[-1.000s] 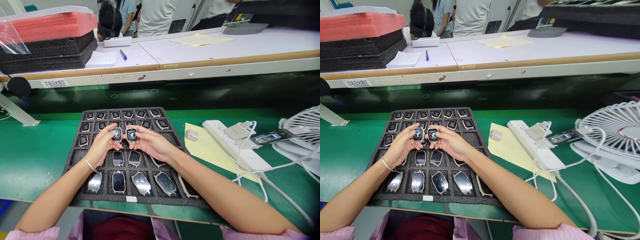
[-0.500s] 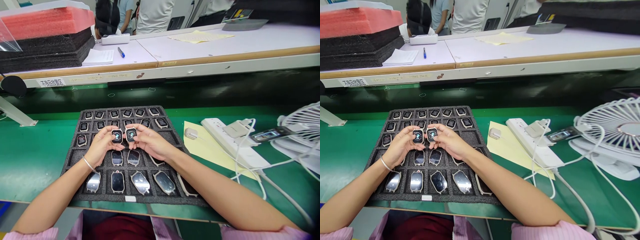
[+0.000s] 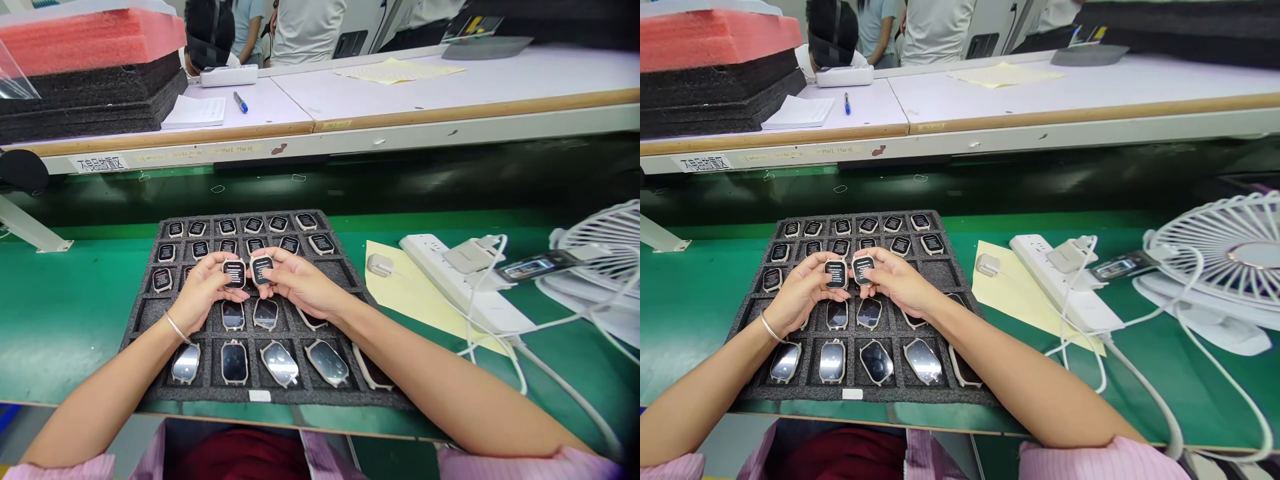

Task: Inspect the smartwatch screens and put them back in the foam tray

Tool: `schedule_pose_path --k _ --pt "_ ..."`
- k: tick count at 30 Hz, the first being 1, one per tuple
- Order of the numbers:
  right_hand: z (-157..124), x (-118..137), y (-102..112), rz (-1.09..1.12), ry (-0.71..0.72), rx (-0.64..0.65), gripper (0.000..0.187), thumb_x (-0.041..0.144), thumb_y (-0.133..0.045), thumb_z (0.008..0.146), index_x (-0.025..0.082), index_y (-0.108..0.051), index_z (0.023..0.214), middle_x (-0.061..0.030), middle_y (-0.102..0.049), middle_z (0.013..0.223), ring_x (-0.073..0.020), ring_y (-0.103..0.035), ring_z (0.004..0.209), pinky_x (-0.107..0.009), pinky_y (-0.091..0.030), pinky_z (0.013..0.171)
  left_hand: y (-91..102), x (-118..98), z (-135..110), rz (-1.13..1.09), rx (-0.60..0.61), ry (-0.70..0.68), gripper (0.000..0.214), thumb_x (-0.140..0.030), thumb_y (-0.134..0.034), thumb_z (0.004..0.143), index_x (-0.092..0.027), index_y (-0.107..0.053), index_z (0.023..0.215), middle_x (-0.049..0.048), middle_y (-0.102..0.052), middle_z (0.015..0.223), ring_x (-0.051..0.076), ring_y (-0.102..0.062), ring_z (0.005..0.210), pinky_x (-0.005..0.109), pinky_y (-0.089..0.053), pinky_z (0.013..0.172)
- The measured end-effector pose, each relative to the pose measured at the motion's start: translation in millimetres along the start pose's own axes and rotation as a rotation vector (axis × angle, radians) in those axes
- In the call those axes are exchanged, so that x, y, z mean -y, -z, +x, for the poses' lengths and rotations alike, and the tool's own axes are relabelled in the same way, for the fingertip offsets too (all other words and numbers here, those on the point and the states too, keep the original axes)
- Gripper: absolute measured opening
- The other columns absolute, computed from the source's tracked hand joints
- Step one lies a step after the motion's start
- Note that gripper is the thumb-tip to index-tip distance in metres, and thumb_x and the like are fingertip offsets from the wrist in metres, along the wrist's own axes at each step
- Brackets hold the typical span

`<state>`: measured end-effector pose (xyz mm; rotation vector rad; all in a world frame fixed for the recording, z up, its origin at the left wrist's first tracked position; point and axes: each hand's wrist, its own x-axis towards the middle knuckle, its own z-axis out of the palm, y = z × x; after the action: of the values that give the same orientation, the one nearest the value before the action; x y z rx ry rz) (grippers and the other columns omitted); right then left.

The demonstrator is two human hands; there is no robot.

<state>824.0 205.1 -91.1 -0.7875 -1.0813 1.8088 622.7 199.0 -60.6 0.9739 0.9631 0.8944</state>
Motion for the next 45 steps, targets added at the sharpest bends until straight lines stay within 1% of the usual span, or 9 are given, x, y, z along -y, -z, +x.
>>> schedule_pose_path --k 12,18,23,25,28,31,36,40,45 --pt "-0.4 -0.3 -0.7 -0.009 0.014 0.039 0.037 0.015 -0.074 0.08 0.021 -0.059 0.113 -0.0021 -0.072 0.097 -0.0093 -0.065 0.064 -0.025 -0.052 0.063 -0.1 2.3 0.5 0.025 -0.008 -0.026 0.036 -0.019 -0.067 0.075 -0.016 -0.054 0.109 0.0023 -0.071 0.093 0.014 -0.072 0.06 0.024 -0.06 0.062" --pt "-1.5 1.1 -1.5 -0.03 0.024 0.058 0.041 0.011 -0.072 0.078 0.021 -0.057 0.115 -0.0023 -0.069 0.101 -0.0092 -0.065 0.066 -0.025 -0.052 0.065 0.1 1.1 -1.3 0.001 0.019 -0.028 0.038 -0.015 -0.066 0.07 -0.016 -0.056 0.106 0.0021 -0.07 0.094 0.014 -0.073 0.063 0.025 -0.06 0.065" --pt "-1.4 0.0 -2.2 -0.059 0.054 0.062 0.046 0.007 -0.075 0.072 0.021 -0.058 0.112 0.0032 -0.066 0.088 -0.0085 -0.063 0.064 -0.024 -0.051 0.065 -1.1 2.1 -1.2 0.02 0.028 -0.05 0.042 -0.009 -0.068 0.065 -0.017 -0.057 0.105 0.0002 -0.067 0.097 0.014 -0.073 0.064 0.026 -0.061 0.066" --pt "-0.9 -0.7 -2.6 -0.061 0.046 0.042 0.04 0.012 -0.077 0.075 0.02 -0.059 0.11 0.0036 -0.066 0.084 -0.0081 -0.062 0.06 -0.023 -0.049 0.061 -0.8 2.8 -0.6 0.027 0.033 -0.045 0.038 -0.013 -0.07 0.069 -0.017 -0.057 0.105 0.0006 -0.067 0.095 0.015 -0.074 0.064 0.026 -0.061 0.066" --pt "0.2 -1.2 -3.2 -0.01 -0.001 -0.002 0.028 0.03 -0.074 0.084 0.02 -0.06 0.106 0.0006 -0.068 0.083 -0.009 -0.059 0.054 -0.025 -0.048 0.055 -0.2 2.9 0.2 0.019 0.037 -0.013 0.028 -0.025 -0.064 0.081 -0.017 -0.057 0.106 0.0028 -0.069 0.089 0.017 -0.074 0.063 0.028 -0.061 0.064" --pt "0.8 -0.9 -3.3 0.033 -0.016 -0.017 0.031 0.04 -0.074 0.084 0.019 -0.062 0.104 -0.0006 -0.07 0.082 -0.0098 -0.058 0.053 -0.026 -0.048 0.053 -0.1 1.7 0.0 0.003 0.047 0.003 0.026 -0.026 -0.06 0.083 -0.017 -0.057 0.107 0.004 -0.07 0.089 0.019 -0.074 0.063 0.03 -0.061 0.064" --pt "-0.8 0.2 -3.3 0.011 -0.002 0.007 0.037 0.033 -0.082 0.077 0.019 -0.062 0.104 0.0022 -0.068 0.08 -0.0082 -0.058 0.053 -0.024 -0.049 0.054 -0.1 0.3 -1.0 0.002 0.049 -0.002 0.027 -0.021 -0.061 0.079 -0.017 -0.058 0.106 0.0019 -0.068 0.089 0.019 -0.075 0.064 0.031 -0.061 0.065" --pt "-1.3 -0.2 -2.8 -0.009 0.009 0.024 0.038 0.032 -0.083 0.077 0.019 -0.061 0.105 0.002 -0.067 0.082 -0.0079 -0.058 0.054 -0.024 -0.049 0.054 0.0 1.0 -1.0 0.0 0.052 -0.008 0.028 -0.02 -0.062 0.078 -0.018 -0.059 0.105 0.0002 -0.067 0.086 0.019 -0.074 0.064 0.031 -0.061 0.065" --pt "-0.6 -1.2 -1.6 -0.029 0.018 0.03 0.036 0.031 -0.081 0.079 0.019 -0.06 0.106 0.0019 -0.067 0.081 -0.0078 -0.057 0.054 -0.023 -0.047 0.053 0.3 1.8 -1.9 0.007 0.065 -0.009 0.029 -0.019 -0.063 0.077 -0.017 -0.059 0.106 0.0013 -0.068 0.088 0.018 -0.074 0.064 0.031 -0.061 0.066"
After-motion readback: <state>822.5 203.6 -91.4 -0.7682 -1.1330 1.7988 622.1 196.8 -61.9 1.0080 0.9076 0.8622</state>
